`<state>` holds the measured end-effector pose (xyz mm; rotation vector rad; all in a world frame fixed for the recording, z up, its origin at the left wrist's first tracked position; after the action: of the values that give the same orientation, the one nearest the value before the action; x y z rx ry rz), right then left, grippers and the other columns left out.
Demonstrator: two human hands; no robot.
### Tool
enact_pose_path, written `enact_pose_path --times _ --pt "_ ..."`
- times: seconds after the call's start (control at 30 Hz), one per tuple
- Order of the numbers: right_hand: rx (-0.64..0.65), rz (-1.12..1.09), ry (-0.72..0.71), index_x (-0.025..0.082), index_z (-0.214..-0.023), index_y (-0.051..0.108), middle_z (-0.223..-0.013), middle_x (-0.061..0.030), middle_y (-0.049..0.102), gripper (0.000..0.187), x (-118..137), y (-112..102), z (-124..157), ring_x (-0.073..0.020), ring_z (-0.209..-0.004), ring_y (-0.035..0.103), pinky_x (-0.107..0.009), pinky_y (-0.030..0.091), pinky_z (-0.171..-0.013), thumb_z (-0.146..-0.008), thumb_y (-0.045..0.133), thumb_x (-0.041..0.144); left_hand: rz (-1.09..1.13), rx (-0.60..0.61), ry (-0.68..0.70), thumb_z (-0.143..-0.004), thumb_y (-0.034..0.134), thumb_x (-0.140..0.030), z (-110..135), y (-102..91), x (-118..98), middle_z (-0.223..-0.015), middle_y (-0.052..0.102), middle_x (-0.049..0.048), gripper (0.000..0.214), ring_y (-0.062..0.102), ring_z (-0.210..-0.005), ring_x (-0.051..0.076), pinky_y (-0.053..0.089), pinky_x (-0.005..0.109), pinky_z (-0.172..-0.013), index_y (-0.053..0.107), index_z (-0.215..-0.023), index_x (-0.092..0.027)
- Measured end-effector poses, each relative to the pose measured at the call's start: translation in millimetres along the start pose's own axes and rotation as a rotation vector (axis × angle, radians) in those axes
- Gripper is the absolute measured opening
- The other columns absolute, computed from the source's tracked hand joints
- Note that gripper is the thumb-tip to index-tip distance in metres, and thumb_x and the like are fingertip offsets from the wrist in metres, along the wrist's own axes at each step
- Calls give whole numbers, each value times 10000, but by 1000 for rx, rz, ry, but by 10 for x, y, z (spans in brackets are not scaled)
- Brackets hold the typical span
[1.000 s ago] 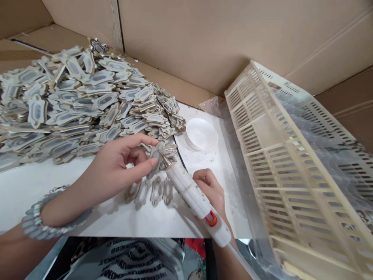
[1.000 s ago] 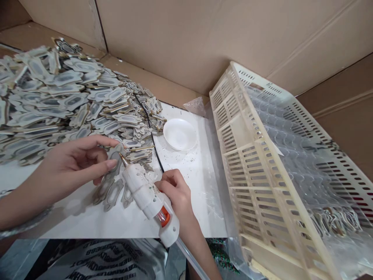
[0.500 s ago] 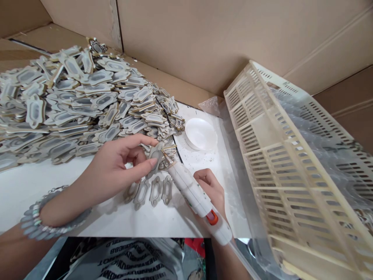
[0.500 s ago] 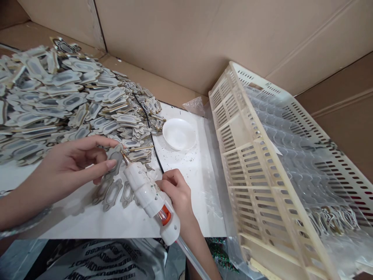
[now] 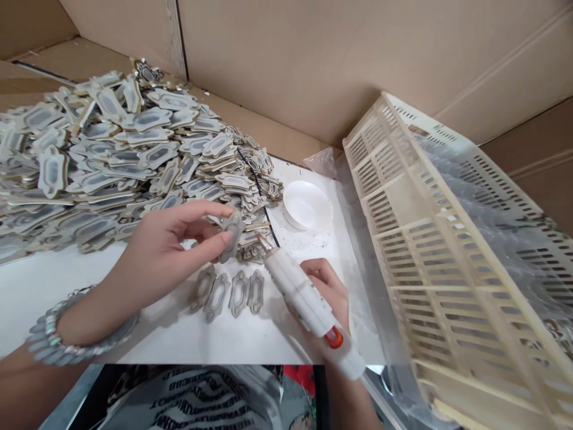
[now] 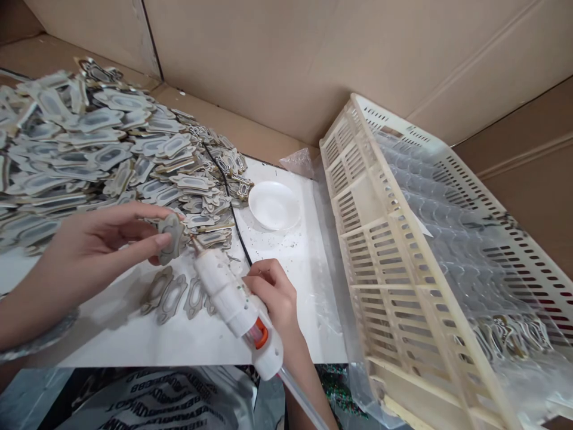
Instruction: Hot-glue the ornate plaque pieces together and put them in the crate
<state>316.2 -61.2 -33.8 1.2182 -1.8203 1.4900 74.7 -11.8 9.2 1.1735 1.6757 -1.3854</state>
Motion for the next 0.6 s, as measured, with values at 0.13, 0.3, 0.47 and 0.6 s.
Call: enact_pose_path --times 0.13,0.3,0.47,0.6 --pt "140 -30 -26 236 -803 691 -927 -14 590 187 36 -12 -9 -122 -702 579 -250 436 -614 -859 575 100 16 -48 -54 -764 703 -413 8 4 11 -636 752 -30 243 678 -513 147 517 214 -477 750 -966 -285" --pt "200 -27 -24 231 -841 716 -950 -23 602 162 58 -32 -7 -127 -729 590 -250 447 -648 -870 597 126 -3 -63 -26 -763 718 -410 22 21 29 -702 775 -34 235 699 -555 139 526 205 -508 766 -966 -301" --pt "220 11 -13 232 -854 728 -957 -32 618 171 54 -26 -10 -134 -727 590 -254 454 -647 -872 593 129 7 -86 -3 -768 725 -354 42 11 10 -662 765 -52 220 694 -567 125 518 196 -524 760 -977 -295" --pt "217 21 -21 225 -810 709 -945 -34 615 185 58 -20 -14 -129 -697 577 -252 449 -625 -865 570 117 2 -83 -13 -777 720 -343 51 5 -11 -687 774 -40 231 703 -592 135 525 213 -546 757 -1000 -295"
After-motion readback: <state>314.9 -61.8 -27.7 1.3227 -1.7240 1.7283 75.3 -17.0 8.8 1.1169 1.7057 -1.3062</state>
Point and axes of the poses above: each hand's wrist, its own z-axis away from the middle knuckle, its own y-axis out of the palm, x = y × z, the point moved 1 cm from there along -z, towards the middle knuckle
